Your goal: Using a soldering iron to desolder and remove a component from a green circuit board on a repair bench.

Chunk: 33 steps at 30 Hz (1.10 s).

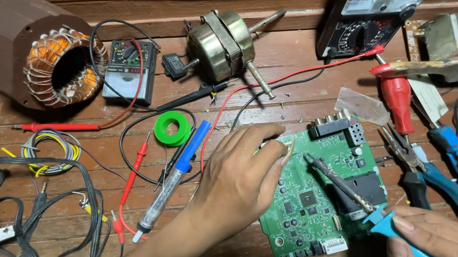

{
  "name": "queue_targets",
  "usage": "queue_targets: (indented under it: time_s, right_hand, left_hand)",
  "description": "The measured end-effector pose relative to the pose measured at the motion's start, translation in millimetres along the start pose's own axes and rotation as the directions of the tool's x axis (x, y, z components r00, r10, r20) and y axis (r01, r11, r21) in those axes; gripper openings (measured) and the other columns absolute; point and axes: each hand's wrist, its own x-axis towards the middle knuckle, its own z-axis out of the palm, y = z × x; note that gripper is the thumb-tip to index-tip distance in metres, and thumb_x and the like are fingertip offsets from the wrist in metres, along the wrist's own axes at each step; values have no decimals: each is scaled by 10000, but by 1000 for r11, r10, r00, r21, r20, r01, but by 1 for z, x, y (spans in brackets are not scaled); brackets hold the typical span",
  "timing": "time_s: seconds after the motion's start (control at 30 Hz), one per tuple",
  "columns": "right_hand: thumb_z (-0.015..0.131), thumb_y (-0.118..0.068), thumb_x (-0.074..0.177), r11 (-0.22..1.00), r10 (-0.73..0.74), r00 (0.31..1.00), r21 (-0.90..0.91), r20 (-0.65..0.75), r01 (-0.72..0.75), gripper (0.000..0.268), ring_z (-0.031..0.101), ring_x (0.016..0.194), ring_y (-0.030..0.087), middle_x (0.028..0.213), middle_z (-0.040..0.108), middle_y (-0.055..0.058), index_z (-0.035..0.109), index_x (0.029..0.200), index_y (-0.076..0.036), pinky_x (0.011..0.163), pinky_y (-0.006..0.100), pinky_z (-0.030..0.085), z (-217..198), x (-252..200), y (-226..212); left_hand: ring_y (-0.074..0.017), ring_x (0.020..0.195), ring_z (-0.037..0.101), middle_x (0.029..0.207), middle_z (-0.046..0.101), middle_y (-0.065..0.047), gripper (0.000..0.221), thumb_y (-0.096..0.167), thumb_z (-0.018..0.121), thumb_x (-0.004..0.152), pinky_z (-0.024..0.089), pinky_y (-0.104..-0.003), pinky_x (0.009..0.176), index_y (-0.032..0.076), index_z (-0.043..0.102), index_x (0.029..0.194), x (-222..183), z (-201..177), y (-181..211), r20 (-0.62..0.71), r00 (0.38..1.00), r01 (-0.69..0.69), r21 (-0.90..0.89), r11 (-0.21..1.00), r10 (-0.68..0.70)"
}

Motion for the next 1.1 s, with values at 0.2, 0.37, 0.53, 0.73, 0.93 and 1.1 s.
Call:
queue_targets:
  time_s: [0.2, 0.37, 0.53, 0.73, 0.93, 1.1]
  right_hand:
    - [686, -183, 861, 998, 27, 982, -53, -186, -38, 358, 770, 1136, 265, 1112, 792, 88, 739, 1210, -122, 981, 358, 610, 13, 8, -43]
    - [546, -328, 910, 995, 52, 875, 47, 481, -84, 409, 712, 1300, 139, 1217, 840, -51, 794, 1220, -230, 1141, 346, 476, 18, 2, 97]
    - [592, -373, 951, 523, 570, 204, -160, 796, -837, 564, 722, 1353, 118, 1473, 794, -70, 1034, 1134, -73, 1236, 371, 351, 6, 14, 104]
    - [709, -341, 754, 977, 200, 934, 16, 297, -215, 576, 643, 1393, 154, 1456, 699, -4, 752, 1311, -200, 1199, 380, 510, -8, -12, 22]
    - [711, -73, 858, 975, 213, 955, -21, -209, -222, 234, 758, 1119, 291, 1175, 772, 179, 781, 1079, -38, 1038, 403, 593, 10, 15, -59]
    - [649, -20, 958, 987, 142, 940, -29, -310, -159, 126, 763, 1053, 287, 1098, 766, 189, 730, 1054, -10, 1013, 374, 571, 12, 25, -89]
  left_hand:
    - [-363, 952, 652, 1130, 676, -176, 96, -30, 668, 926, 524, -451, 904, 4, 605, 989, 0, 1, -1, 48, 998, -41, -19, 999, 42]
    - [-360, 952, 657, 1082, 696, -190, 20, -21, 602, 968, 522, -450, 927, -16, 604, 987, 1, 0, -2, 29, 999, -29, -55, 998, 31]
    - [-355, 911, 620, 1058, 686, -161, 31, -5, 564, 988, 495, -438, 877, 1, 561, 958, -1, 0, -4, 23, 999, -26, -66, 998, 27]
    - [-369, 914, 610, 1023, 668, -170, 5, 1, 562, 988, 491, -449, 883, -1, 559, 986, -3, -1, -4, 22, 999, -45, -85, 995, 47]
    - [-356, 878, 602, 988, 662, -156, 34, 11, 559, 1000, 480, -443, 828, 5, 553, 967, -1, -2, -4, 23, 999, -38, -76, 996, 40]
    - [-348, 921, 629, 1021, 683, -151, 34, 18, 579, 996, 490, -438, 866, 8, 567, 965, -2, 0, -5, 12, 999, -49, -78, 996, 50]
